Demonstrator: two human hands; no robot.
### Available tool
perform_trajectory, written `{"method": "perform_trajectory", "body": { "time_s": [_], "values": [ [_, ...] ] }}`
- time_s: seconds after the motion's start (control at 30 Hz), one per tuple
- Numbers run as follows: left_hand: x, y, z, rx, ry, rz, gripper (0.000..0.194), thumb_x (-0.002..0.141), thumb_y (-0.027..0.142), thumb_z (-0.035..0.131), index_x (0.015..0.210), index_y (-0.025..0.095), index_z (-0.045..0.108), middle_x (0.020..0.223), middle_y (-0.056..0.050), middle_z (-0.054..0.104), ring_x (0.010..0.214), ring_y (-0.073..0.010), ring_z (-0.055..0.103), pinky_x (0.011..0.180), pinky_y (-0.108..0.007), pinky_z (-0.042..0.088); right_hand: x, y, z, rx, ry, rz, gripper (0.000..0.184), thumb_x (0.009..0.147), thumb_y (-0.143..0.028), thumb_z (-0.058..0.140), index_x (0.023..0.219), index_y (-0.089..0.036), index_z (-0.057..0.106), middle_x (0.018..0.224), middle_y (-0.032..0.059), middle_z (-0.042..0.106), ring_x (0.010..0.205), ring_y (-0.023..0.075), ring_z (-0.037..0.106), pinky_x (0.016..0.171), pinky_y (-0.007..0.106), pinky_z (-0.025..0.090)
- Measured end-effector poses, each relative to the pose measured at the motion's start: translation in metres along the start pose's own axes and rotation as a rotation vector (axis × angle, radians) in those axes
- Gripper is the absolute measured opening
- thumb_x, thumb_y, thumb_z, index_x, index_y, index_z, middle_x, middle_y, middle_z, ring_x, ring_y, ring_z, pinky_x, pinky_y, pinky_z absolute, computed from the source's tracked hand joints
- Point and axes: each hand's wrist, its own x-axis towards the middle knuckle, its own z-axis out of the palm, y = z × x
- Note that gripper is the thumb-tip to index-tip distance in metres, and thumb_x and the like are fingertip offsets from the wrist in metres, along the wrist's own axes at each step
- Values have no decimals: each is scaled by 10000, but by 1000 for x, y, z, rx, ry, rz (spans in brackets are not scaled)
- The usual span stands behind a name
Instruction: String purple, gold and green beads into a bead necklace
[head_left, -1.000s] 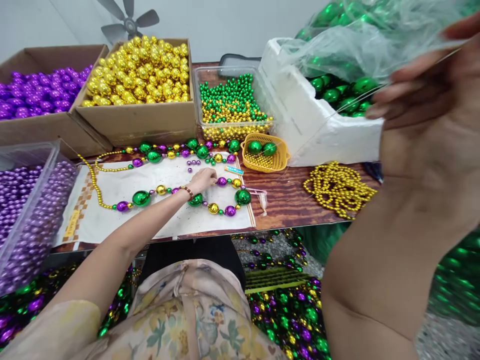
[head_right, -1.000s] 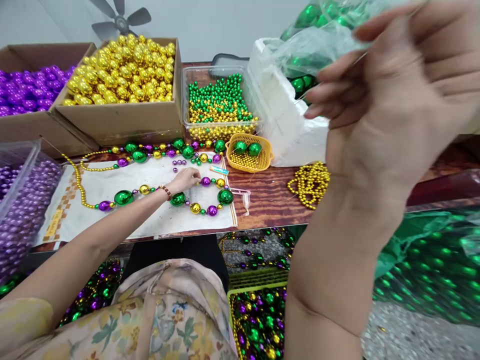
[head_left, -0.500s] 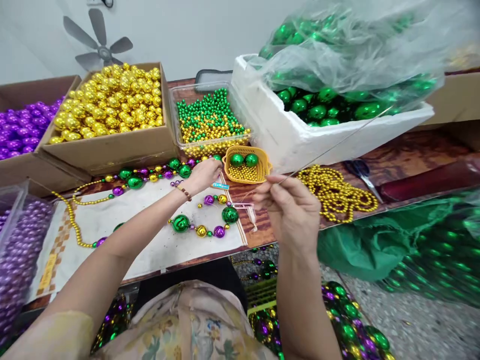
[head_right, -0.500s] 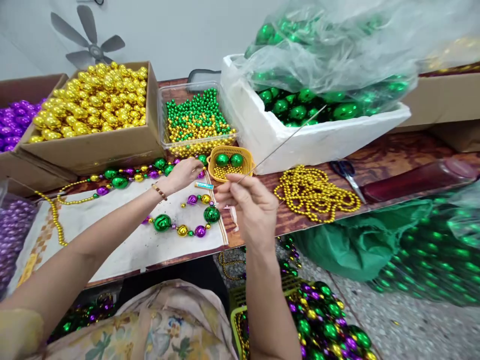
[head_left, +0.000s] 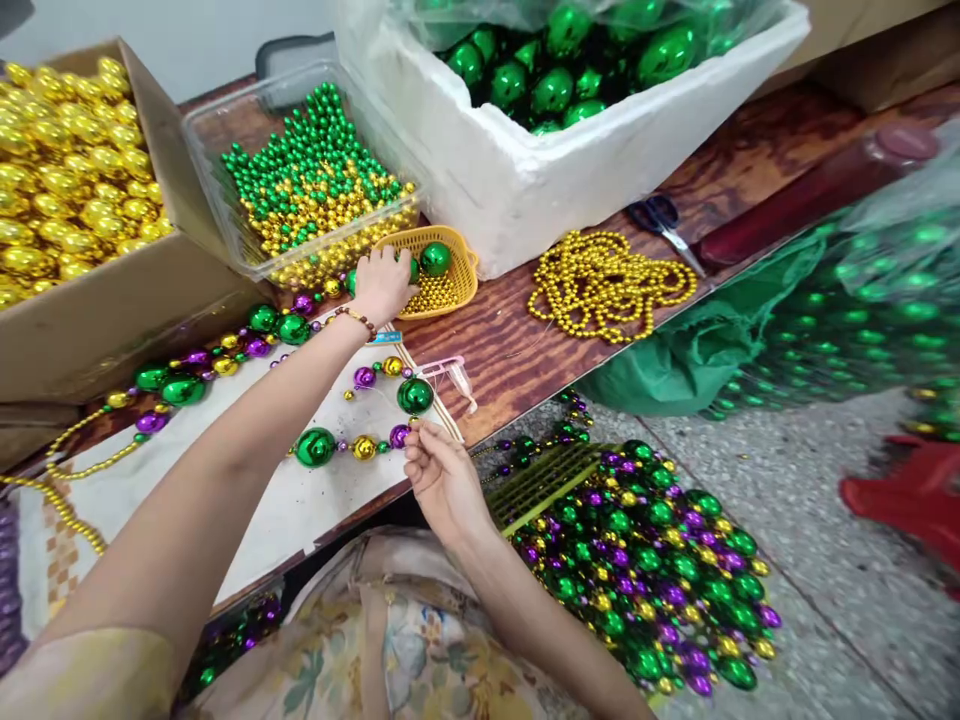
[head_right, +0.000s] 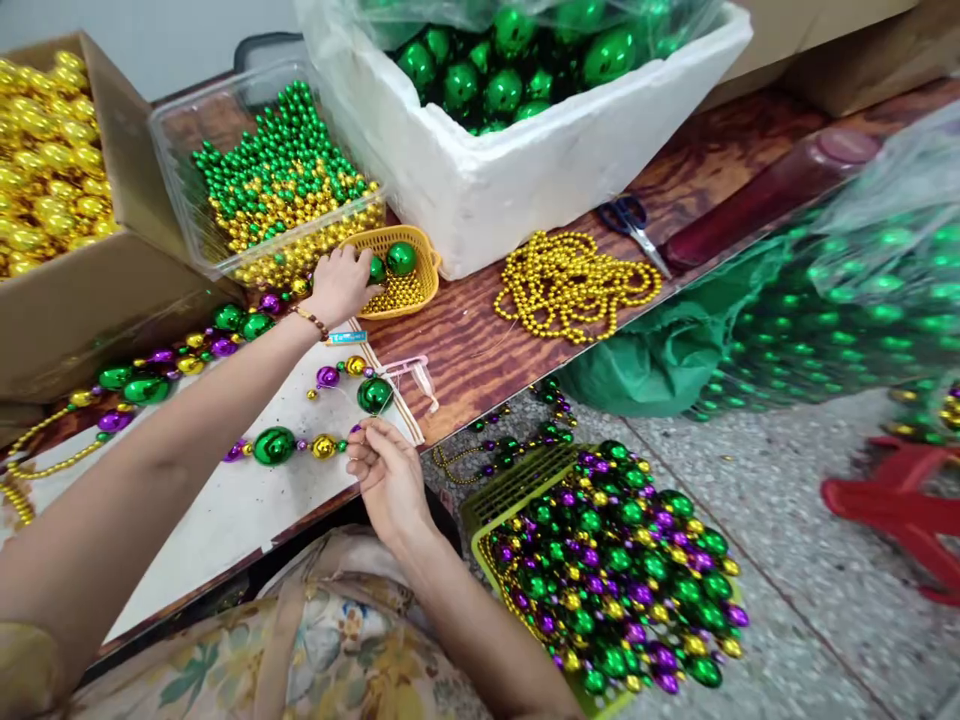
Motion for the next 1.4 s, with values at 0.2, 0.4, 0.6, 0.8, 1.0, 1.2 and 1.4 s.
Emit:
{"method": "perform_trajectory", "body": {
  "time_s": [0.2, 0.4, 0.6, 0.8, 1.0, 1.2, 1.4],
  "values": [
    [9, 8, 4, -9, 3, -82, 445, 950, 366, 571, 1310, 107, 535, 1310, -224, 557, 1244, -377, 516, 1018, -471, 403, 12, -2, -6, 34, 17, -3, 167, 701, -126, 836, 839, -117, 742, 699, 25, 744, 554, 87, 681, 490, 127, 554],
    [5, 4, -5, -84, 67, -62, 508, 934, 467, 590, 1318, 137, 545, 1301, -218, 564, 1192, -385, 554, 979, -480, 416, 18, -7, -8, 90, 124, 20, 66, 746, -51, 745, 805, -79, 738, 643, 22, 719, 500, 69, 650, 459, 118, 537],
    [-45, -13, -24, -355, 336, -24, 596, 902, 563, 617, 1377, 214, 532, 1286, -153, 594, 1108, -307, 602, 936, -403, 456, 25, -6, -10, 115, 158, -27, 79, 765, -37, 728, 789, -113, 724, 661, 12, 727, 509, 58, 650, 482, 99, 535],
    [-133, -32, -27, -681, 523, -51, 593, 856, 531, 691, 1352, 226, 577, 1275, -107, 620, 1139, -261, 598, 947, -385, 505, 29, -1, -11, 51, 113, -136, 66, 762, -61, 727, 808, -108, 720, 638, 20, 719, 515, 74, 656, 492, 119, 548],
    [-230, -33, -13, -1110, 438, -272, 567, 834, 449, 727, 1349, 250, 597, 1308, -86, 606, 1149, -234, 615, 1009, -354, 496, 31, -5, -10, 83, 165, -75, 99, 800, -21, 658, 794, -110, 702, 617, 12, 709, 486, 69, 644, 472, 117, 549],
    [-290, -40, 9, -1146, 374, -476, 591, 793, 469, 747, 1320, 237, 617, 1213, -81, 639, 1054, -227, 636, 963, -353, 522, 39, -14, -10, 99, 184, -174, 171, 832, -2, 599, 764, -136, 681, 600, -7, 695, 492, 60, 639, 495, 103, 552],
    [-313, -59, 20, -1101, 439, -461, 601, 801, 463, 743, 1345, 247, 605, 1206, -76, 617, 1038, -221, 628, 936, -339, 522, 36, -7, -8, 62, 183, -202, 164, 836, 0, 594, 784, -127, 683, 605, 3, 692, 495, 70, 641, 478, 112, 550]
  ]
}}
